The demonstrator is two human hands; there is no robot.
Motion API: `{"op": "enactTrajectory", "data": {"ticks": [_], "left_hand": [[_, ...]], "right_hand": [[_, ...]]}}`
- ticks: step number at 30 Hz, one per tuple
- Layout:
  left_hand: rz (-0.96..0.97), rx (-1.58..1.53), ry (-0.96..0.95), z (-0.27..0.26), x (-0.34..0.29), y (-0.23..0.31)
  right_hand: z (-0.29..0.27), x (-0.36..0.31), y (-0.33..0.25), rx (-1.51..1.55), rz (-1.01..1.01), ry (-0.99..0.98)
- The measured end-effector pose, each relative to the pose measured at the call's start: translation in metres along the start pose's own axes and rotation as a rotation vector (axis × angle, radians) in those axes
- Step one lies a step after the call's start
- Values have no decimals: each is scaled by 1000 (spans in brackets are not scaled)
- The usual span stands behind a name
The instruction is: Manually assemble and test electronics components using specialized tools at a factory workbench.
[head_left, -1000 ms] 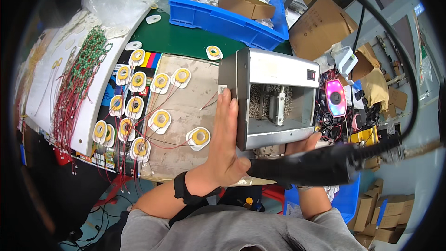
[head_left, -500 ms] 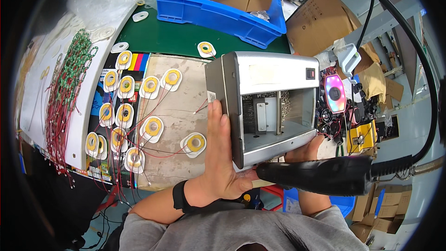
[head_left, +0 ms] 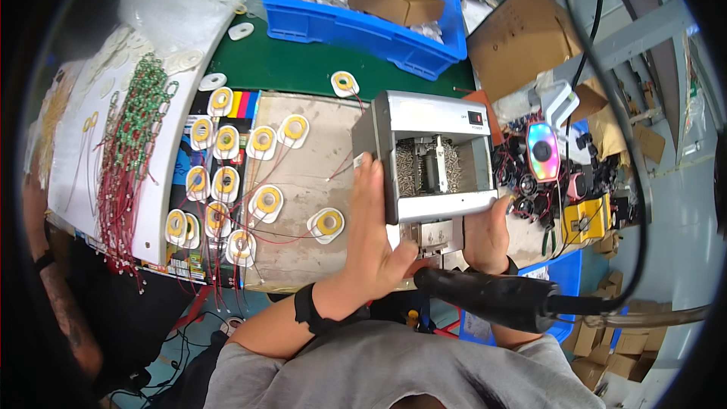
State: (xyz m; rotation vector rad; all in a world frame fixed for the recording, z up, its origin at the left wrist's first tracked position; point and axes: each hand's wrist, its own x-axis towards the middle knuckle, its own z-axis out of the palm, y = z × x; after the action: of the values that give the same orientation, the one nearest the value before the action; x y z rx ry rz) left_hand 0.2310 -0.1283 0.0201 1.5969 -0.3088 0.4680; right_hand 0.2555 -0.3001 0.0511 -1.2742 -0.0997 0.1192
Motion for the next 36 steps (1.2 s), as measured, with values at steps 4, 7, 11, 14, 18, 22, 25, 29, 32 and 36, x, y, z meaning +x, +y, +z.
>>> {"op": "enactTrajectory", "data": {"ticks": [4,7,11,14,18,22,25,29,32,36], "left_hand": [[-163,-43,-58,-4,56,-11],[-129,-50,-51,-1,95,-29],[-123,-28,-105,7,118,-61],[-184,-10,-153,9,111,-84],[-286,-46,-198,9,89,-83],[-471,-123,-334,-11,100,-53],[-532,-7,-332,-31,94,-37],[-733,-30,-246,-53,39,3],[-759,-46,-251,-60,-3,27],[-813,18,-339,-68,-33,53]], "right_hand": [[5,44,-12,76,92,43],[-8,84,-9,42,59,25],[-21,119,3,44,-85,-16],[-39,130,32,80,23,29],[-42,118,26,4,159,0],[-38,108,-3,16,317,4],[-49,83,-15,-505,-53,63],[-22,9,-83,-773,265,-98],[-34,-30,-95,-824,305,-131],[-45,-64,-97,-806,320,-127]]}}
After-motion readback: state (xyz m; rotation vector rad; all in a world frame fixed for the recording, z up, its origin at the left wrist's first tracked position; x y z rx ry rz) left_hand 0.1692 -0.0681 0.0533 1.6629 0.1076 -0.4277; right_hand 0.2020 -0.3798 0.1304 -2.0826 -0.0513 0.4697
